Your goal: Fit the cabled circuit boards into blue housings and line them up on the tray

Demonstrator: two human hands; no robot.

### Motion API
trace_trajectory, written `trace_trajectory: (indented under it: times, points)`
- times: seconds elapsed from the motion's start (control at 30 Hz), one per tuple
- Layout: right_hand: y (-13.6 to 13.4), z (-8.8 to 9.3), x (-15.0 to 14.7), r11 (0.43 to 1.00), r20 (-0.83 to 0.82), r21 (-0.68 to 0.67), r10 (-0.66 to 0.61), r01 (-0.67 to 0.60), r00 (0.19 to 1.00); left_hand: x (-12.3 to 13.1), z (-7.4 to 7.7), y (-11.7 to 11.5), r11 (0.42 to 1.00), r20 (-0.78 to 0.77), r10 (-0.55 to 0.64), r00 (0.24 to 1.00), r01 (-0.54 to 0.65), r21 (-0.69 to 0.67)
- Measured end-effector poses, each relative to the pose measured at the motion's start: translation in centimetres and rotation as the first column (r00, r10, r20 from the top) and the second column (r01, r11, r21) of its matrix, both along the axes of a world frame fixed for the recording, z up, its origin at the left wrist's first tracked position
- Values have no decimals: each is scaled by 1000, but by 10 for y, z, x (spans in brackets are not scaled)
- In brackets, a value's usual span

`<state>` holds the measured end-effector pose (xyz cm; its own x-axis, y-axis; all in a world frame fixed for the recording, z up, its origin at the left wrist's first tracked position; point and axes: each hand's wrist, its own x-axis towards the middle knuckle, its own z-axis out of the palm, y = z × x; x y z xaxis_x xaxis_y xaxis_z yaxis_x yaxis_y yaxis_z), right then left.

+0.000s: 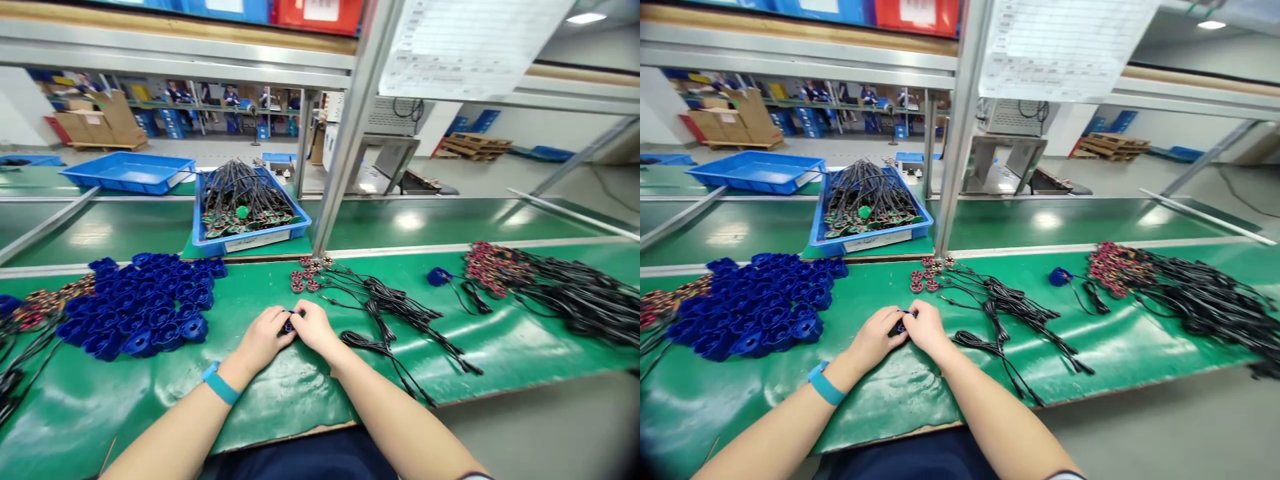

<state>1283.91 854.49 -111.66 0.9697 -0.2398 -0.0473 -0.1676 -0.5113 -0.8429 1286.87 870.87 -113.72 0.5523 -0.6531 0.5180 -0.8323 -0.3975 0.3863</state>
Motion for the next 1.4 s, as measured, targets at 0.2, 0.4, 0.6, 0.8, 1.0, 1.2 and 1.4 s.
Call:
trace_trajectory:
  times: [0.2,0.4,0.6,0.8,1.0,1.2,1.4]
  points:
    - [-5,12,-10,998,42,-20,58,-57,997,9,4,3,999,-12,24,1000,-23,42]
    - [-74,16,-92,871,207,-488,190,-67,960,13,6,13,987,-3,140,990,-139,83]
    - [-144,-14,-159,677,192,-723,6,137,981,15,3,10,985,69,116,991,-124,121]
    - [-178,0,-159,710,106,-704,89,12,990,23,-5,7,985,185,137,973,-154,80]
    - [-202,43,-141,614,-229,-768,4,-183,974,28,-5,16,981,156,145,977,-163,109]
    - [-199,60,-133,713,-88,-700,-139,39,986,34,-4,18,969,150,198,969,-216,116]
    - [-90,38,-92,880,106,-471,124,-60,987,16,2,2,996,121,48,992,-56,63]
